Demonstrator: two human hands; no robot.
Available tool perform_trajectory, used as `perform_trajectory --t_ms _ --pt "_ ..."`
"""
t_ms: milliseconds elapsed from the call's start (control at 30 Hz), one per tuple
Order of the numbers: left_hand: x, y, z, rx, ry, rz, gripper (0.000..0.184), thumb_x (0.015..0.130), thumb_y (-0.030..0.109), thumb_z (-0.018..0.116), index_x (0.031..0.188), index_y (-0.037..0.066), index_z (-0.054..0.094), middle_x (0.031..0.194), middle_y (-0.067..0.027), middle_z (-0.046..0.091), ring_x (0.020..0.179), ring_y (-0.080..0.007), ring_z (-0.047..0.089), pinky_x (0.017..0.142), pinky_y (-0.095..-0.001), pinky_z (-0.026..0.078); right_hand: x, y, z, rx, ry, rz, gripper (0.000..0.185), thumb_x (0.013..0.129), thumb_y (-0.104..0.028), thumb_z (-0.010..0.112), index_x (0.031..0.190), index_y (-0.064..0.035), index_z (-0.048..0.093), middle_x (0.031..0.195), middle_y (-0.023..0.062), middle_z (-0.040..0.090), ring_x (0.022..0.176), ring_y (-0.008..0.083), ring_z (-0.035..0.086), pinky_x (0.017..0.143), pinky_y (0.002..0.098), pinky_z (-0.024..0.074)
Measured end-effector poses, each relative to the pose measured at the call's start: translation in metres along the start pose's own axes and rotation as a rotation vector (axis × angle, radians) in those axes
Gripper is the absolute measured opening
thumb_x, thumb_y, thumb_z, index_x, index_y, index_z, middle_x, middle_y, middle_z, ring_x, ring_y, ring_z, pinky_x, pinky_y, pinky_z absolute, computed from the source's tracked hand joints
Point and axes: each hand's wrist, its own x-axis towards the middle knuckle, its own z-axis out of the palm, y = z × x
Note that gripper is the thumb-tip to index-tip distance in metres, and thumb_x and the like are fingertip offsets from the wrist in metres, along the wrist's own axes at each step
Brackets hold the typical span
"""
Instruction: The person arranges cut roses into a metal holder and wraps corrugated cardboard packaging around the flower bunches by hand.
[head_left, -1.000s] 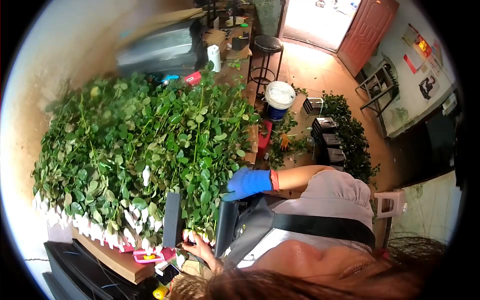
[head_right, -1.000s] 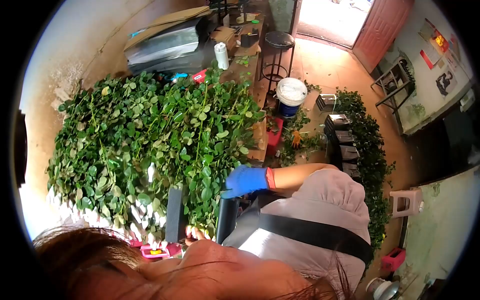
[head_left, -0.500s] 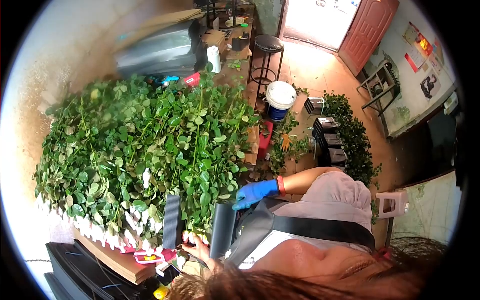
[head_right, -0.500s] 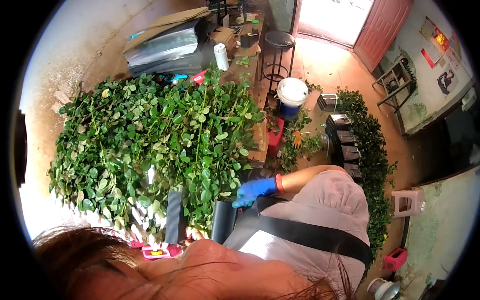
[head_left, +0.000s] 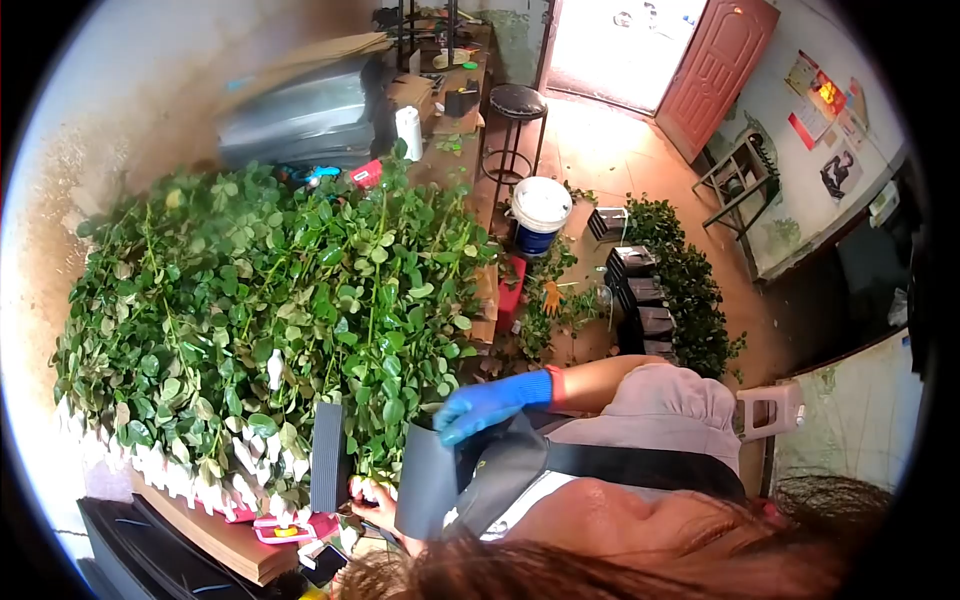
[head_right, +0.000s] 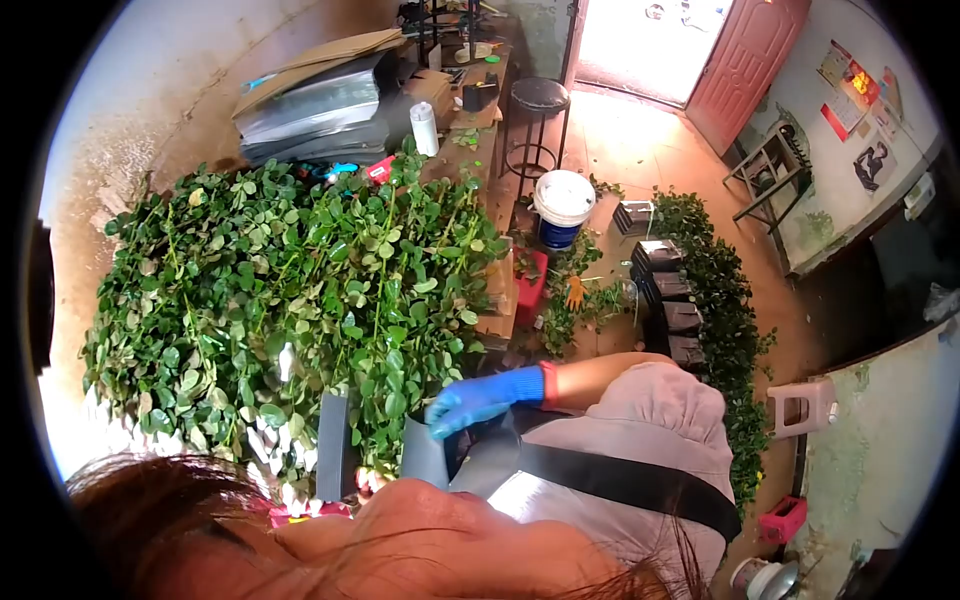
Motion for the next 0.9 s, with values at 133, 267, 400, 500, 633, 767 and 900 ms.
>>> perform_trajectory --t_ms 133,267,400,500,633,767,900 --pt "0.001 -0.001 -0.001 0.036 0.013 0.018 0.032 0.093 0.013 0.066 0.118 0.001 0.051 0.106 -0.0106 0.057 0.092 -0.0198 0.055 0.083 -0.0335 0.048 0.058 -0.021 0.027 0.82 0.087 0.114 0.032 0.103 -0.033 0.055 0.115 -0.0052 0.064 0.11 0.0044 0.068 0.106 0.0162 0.063 0.096 0.0333 0.0515" --pt "-0.004 -0.002 -0.012 0.067 0.053 0.051 0.029 0.093 0.013 0.064 0.117 0.001 0.054 0.105 -0.0122 0.058 0.092 -0.0222 0.056 0.084 -0.0347 0.048 0.11 -0.012 0.051 -0.105 -0.281 -0.376 0.032 0.095 -0.034 0.065 0.114 -0.0082 0.069 0.111 0.0113 0.07 0.102 0.0224 0.067 0.089 0.0374 0.0526" --pt "-0.01 -0.005 -0.023 0.106 0.103 0.085 0.026 0.093 0.012 0.063 0.115 0.0 0.056 0.104 -0.0138 0.06 0.093 -0.0245 0.058 0.084 -0.036 0.049 0.143 0.017 0.052 -1.049 -0.298 -0.472 0.036 0.073 -0.043 0.079 0.093 -0.0133 0.073 0.095 0.0086 0.07 0.09 0.0267 0.066 0.077 0.0417 0.0516" --pt "-0.018 -0.008 -0.042 0.175 0.163 0.143 0.025 0.094 0.012 0.061 0.114 -0.001 0.058 0.103 -0.015 0.061 0.093 -0.0262 0.06 0.085 -0.0369 0.049 0.166 0.045 0.05 -1.357 -0.171 -0.471 0.041 0.062 -0.044 0.082 0.088 -0.0144 0.07 0.095 0.0078 0.066 0.092 0.0278 0.064 0.079 0.0437 0.0503" --pt "-0.021 0.021 -0.058 0.465 0.147 0.409 0.028 0.092 0.011 0.062 0.117 -0.001 0.058 0.11 -0.0176 0.061 0.1 -0.0305 0.059 0.09 -0.0392 0.048 0.166 0.059 0.055 -1.456 -0.158 -0.461 0.034 0.066 -0.04 0.077 0.088 -0.0154 0.068 0.099 0.0085 0.063 0.096 0.0286 0.061 0.082 0.0464 0.0469" --pt "-0.009 0.124 0.007 0.984 -0.385 0.573 0.051 0.086 0.01 0.068 0.133 -0.003 0.053 0.14 -0.0233 0.053 0.128 -0.0406 0.052 0.109 -0.0445 0.042 0.173 0.048 0.047 -1.317 0.066 -0.631 0.05 0.078 -0.028 0.066 0.122 -0.0035 0.061 0.123 0.0226 0.061 0.118 0.0407 0.057 0.102 0.0523 0.0436" --pt "-0.01 0.104 0.01 1.082 -0.426 0.766 0.068 0.094 0.04 0.058 0.148 0.002 0.041 0.153 -0.0175 0.041 0.139 -0.0335 0.042 0.115 -0.0478 0.03 0.166 0.053 0.029 -1.221 -0.314 -0.409 0.05 0.083 -0.044 0.067 0.121 -0.0124 0.063 0.13 0.0193 0.055 0.119 0.0402 0.052 0.101 0.0549 0.039"
